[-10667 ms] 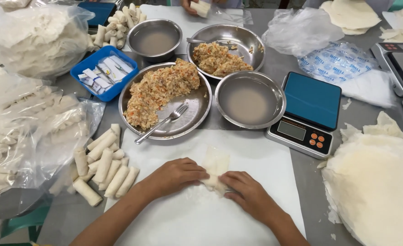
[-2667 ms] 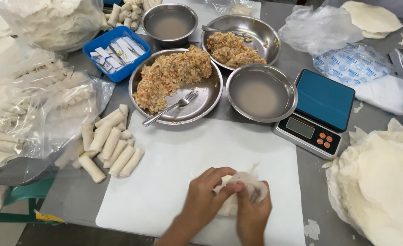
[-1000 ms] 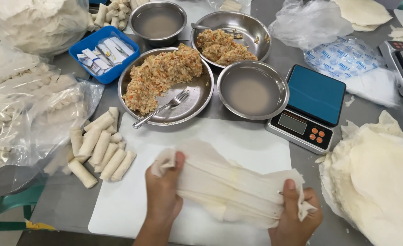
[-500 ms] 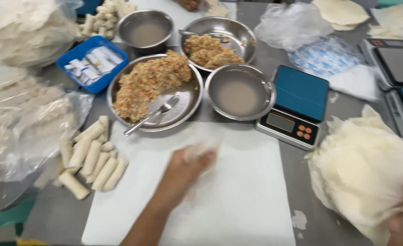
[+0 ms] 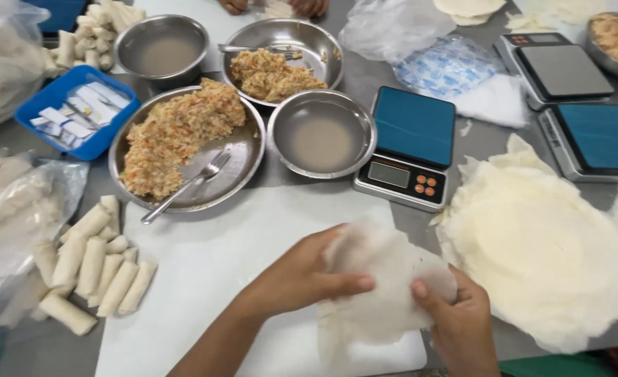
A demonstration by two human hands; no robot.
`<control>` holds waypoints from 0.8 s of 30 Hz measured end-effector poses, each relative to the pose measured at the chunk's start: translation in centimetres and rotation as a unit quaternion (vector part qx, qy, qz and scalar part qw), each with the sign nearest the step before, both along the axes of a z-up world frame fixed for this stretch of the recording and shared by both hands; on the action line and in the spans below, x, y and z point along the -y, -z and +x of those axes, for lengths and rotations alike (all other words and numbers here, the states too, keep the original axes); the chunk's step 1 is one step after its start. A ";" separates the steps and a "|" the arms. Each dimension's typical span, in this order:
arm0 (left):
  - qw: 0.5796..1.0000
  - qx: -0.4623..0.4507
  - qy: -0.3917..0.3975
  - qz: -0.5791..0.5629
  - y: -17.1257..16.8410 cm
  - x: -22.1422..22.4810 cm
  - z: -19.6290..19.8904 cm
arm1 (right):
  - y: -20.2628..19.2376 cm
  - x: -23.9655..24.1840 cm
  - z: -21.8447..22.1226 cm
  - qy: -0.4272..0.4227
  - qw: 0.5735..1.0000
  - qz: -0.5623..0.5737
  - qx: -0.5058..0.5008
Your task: Manually rolling lumpia by placing filling on a wrapper and folding it into a tight cylinder.
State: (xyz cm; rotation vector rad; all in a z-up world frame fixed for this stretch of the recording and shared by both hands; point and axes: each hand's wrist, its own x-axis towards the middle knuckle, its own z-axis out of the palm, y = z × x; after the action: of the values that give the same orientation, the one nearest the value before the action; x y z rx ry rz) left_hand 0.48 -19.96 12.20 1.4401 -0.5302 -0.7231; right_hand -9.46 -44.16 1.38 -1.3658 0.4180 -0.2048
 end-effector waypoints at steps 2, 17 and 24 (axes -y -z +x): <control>0.991 -0.059 -0.119 0.026 2.0 -3.5 -0.9 | 0.4 -2.4 -0.4 0.035 0.999 0.011 0.035; 0.877 0.132 -0.331 0.323 13.4 -14.0 2.5 | 1.3 -10.5 9.5 -0.174 0.912 -0.342 -0.145; 0.697 0.484 -0.291 0.442 14.7 -13.0 0.7 | 9.1 -11.3 8.9 -0.094 0.747 -0.637 0.165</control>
State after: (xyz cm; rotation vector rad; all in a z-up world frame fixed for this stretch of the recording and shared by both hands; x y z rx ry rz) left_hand 1.14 -6.99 -2.49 2.7413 -0.4475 0.4969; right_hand -0.51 -32.87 -7.69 -2.6458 -0.2763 -0.6269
